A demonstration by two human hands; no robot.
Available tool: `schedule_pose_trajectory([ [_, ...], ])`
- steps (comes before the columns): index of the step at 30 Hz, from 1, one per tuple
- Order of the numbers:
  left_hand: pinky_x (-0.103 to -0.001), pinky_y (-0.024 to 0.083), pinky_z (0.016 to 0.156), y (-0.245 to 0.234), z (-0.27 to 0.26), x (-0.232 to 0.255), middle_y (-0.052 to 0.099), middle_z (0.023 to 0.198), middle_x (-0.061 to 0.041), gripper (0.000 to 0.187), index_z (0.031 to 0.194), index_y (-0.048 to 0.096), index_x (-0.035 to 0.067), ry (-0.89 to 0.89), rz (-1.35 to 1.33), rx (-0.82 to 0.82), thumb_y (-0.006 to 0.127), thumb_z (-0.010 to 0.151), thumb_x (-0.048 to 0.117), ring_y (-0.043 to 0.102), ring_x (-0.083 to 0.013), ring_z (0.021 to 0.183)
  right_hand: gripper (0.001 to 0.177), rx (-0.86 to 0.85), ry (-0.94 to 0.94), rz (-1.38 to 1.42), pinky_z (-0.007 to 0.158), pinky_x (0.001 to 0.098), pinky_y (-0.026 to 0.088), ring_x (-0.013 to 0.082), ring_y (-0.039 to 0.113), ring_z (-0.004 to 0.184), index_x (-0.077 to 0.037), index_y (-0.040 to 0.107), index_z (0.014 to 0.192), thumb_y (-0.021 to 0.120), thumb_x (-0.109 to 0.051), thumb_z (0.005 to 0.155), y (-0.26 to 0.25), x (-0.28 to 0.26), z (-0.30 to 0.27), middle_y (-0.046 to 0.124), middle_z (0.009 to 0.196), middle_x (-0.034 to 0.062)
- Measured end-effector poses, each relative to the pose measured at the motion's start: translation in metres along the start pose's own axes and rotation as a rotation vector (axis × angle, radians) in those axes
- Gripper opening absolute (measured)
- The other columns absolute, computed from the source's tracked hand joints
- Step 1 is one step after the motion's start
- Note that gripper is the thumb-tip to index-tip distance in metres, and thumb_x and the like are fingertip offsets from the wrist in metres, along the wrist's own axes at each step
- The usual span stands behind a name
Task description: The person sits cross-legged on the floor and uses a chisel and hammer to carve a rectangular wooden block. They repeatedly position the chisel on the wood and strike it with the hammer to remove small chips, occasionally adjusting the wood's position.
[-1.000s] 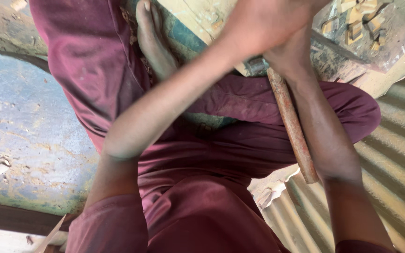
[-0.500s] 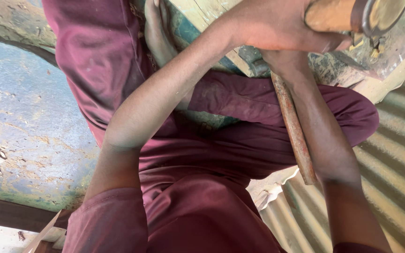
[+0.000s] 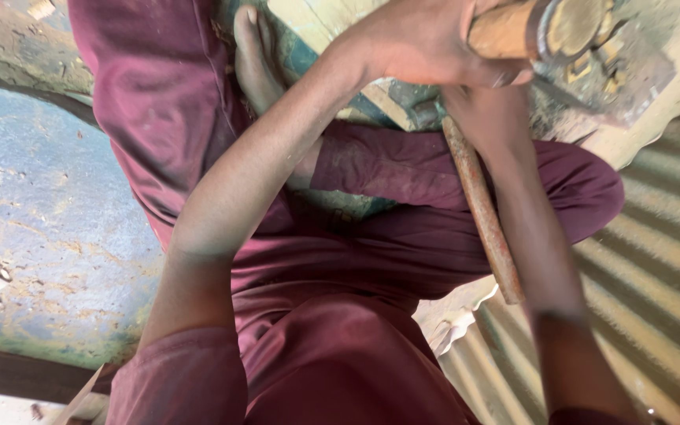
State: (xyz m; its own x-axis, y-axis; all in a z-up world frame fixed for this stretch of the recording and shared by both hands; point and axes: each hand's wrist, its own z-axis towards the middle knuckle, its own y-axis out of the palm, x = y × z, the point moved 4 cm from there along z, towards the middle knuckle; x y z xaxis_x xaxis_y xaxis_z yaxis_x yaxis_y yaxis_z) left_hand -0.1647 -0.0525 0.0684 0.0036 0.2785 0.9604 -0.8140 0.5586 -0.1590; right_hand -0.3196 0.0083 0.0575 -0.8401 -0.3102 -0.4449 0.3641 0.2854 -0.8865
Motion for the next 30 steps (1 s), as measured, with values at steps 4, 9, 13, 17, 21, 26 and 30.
schedule_pose_trajectory([
  [4, -0.034, 0.060, 0.081, -0.007, -0.009, 0.009, 0.078, 0.105, -0.001, 0.055, 0.123, 0.070, 0.015, -0.062, 0.003, -0.059, 0.084, 0.089, 0.056, 0.077, -0.0149, 0.093, 0.041, -0.056, 0.298, -0.443, 0.083, 0.0520, 0.052, 0.0326, 0.069, 0.081, -0.005, 0.071, 0.105, 0.078, -0.045, 0.096, -0.032, -0.029, -0.041, 0.072, 0.087, 0.0176],
  [9, -0.034, 0.058, 0.083, -0.006, -0.006, 0.002, 0.075, 0.108, 0.000, 0.059, 0.128, 0.064, 0.016, -0.066, -0.033, -0.067, 0.083, 0.087, 0.055, 0.074, -0.0145, 0.094, 0.034, 0.001, 0.102, -0.449, 0.087, 0.0572, 0.053, 0.0287, 0.074, 0.084, -0.005, 0.072, 0.100, 0.086, -0.030, 0.081, -0.012, -0.041, -0.068, 0.073, 0.098, 0.0128],
  [13, -0.036, 0.059, 0.085, -0.004, -0.006, -0.004, 0.075, 0.113, -0.005, 0.059, 0.130, 0.063, 0.013, 0.111, -0.098, -0.010, 0.086, 0.088, 0.048, 0.075, -0.0172, 0.098, 0.029, 0.016, 0.465, 0.303, 0.070, 0.0349, 0.061, 0.0172, 0.072, 0.081, -0.002, 0.068, 0.117, 0.079, -0.011, 0.092, -0.048, -0.032, -0.074, 0.074, 0.102, 0.0124],
  [17, -0.033, 0.064, 0.088, -0.005, -0.008, -0.009, 0.081, 0.112, 0.001, 0.052, 0.132, 0.067, 0.020, -0.082, -0.001, -0.050, 0.083, 0.088, 0.043, 0.080, -0.0120, 0.098, 0.029, 0.240, 0.380, 0.549, 0.065, 0.0266, 0.063, 0.0126, 0.072, 0.079, -0.001, 0.064, 0.121, 0.074, -0.005, 0.095, -0.119, -0.070, -0.096, 0.072, 0.102, 0.0114],
  [21, -0.033, 0.063, 0.082, -0.002, -0.008, -0.008, 0.077, 0.109, 0.000, 0.057, 0.132, 0.065, 0.022, -0.199, 0.074, -0.060, 0.086, 0.086, 0.048, 0.077, -0.0127, 0.091, 0.028, 0.334, 0.151, 0.401, 0.064, 0.0265, 0.062, 0.0131, 0.072, 0.077, 0.000, 0.063, 0.123, 0.073, -0.006, 0.098, -0.168, -0.091, -0.104, 0.071, 0.100, 0.0117],
  [26, -0.033, 0.063, 0.084, 0.002, -0.006, -0.011, 0.077, 0.108, -0.002, 0.063, 0.134, 0.062, 0.018, -0.136, 0.016, -0.068, 0.090, 0.082, 0.041, 0.078, -0.0127, 0.092, 0.028, 0.257, -0.014, 0.198, 0.062, 0.0263, 0.060, 0.0137, 0.071, 0.075, 0.002, 0.061, 0.126, 0.071, -0.007, 0.101, -0.154, -0.089, -0.068, 0.070, 0.097, 0.0119],
  [30, -0.034, 0.064, 0.089, -0.002, -0.006, -0.006, 0.079, 0.112, -0.003, 0.054, 0.130, 0.065, 0.016, -0.035, -0.061, -0.059, 0.089, 0.086, 0.036, 0.079, -0.0141, 0.098, 0.028, 0.254, -0.059, 0.177, 0.061, 0.0262, 0.059, 0.0141, 0.070, 0.072, 0.004, 0.060, 0.128, 0.069, -0.007, 0.104, -0.158, -0.103, -0.060, 0.070, 0.094, 0.0121],
])
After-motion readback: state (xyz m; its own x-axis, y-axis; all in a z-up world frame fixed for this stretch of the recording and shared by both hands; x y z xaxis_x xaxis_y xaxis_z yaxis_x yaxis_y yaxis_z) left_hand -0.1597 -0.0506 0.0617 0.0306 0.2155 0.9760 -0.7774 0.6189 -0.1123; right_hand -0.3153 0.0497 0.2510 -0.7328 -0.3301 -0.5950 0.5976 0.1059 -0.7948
